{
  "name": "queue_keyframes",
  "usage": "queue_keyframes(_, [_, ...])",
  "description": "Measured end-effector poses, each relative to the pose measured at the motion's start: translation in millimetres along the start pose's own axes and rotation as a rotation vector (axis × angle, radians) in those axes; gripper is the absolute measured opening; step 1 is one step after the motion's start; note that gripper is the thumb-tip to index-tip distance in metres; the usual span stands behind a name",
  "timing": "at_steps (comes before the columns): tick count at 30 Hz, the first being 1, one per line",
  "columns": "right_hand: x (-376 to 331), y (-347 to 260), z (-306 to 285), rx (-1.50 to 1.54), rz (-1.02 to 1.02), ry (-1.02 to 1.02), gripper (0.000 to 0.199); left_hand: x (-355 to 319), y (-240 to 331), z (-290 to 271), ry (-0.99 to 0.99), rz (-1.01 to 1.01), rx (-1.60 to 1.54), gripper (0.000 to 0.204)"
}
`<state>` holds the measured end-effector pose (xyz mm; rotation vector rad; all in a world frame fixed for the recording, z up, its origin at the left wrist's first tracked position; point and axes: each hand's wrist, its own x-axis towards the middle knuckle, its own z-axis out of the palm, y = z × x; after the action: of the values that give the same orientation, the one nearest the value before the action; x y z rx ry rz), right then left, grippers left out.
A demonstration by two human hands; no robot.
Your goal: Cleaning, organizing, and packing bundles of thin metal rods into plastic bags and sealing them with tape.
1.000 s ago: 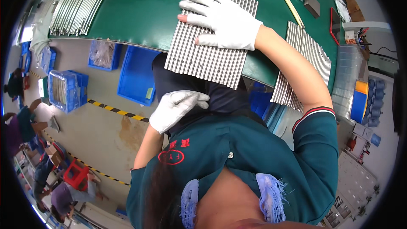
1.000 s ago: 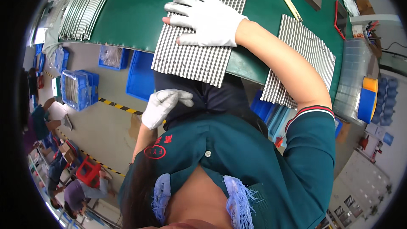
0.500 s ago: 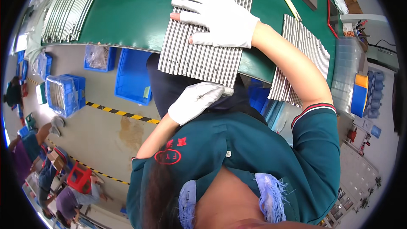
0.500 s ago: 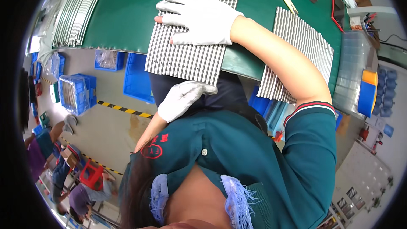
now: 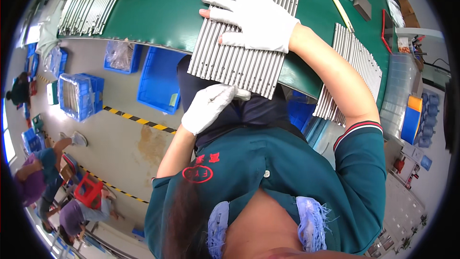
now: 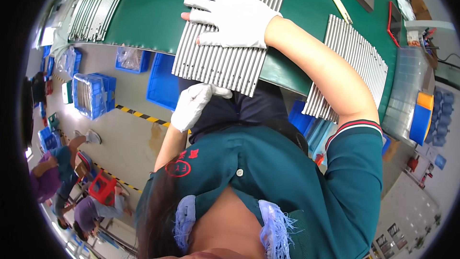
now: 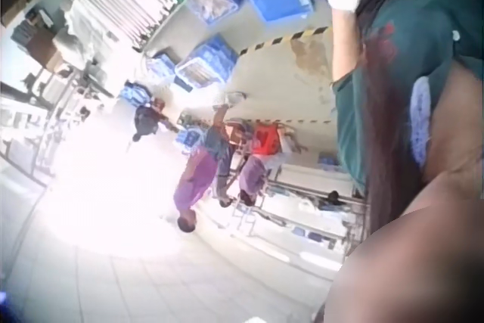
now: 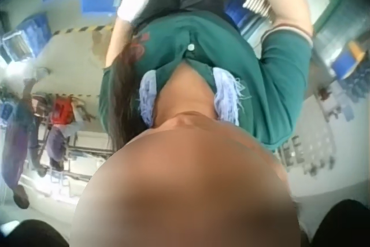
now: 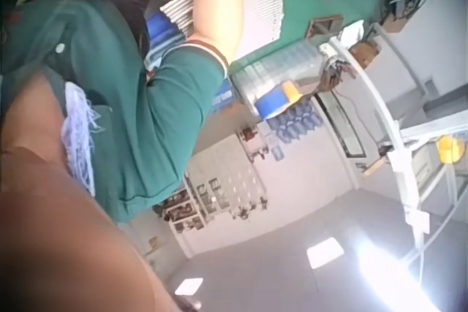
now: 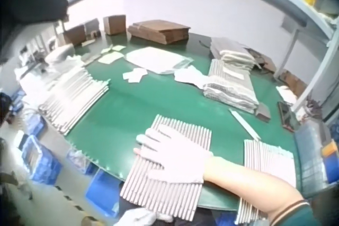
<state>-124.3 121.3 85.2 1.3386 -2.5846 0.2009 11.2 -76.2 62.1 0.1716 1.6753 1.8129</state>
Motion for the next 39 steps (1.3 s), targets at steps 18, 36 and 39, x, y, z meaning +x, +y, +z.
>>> queue_keyframes(18, [-28.4,2.4,-25.3,0.022,0.004,-0.13,0.059,-4.9,-9.6,-16.7,0.214,0.152,-0.063,0.061])
queue_keyframes(36, [0.5,-2.8,-8.8,-0.029,-0.006,-0.061,0.059,-4.3,-4.8,-25.5,0.257,0.127,-0.04,0.044])
queue_keyframes(39, [-6.3,-0.3,-12.3,-0.007,-0.003,-0.073,0.059,-5.7,-5.3,-29.1,0.224,0.157,-0.021,0.052])
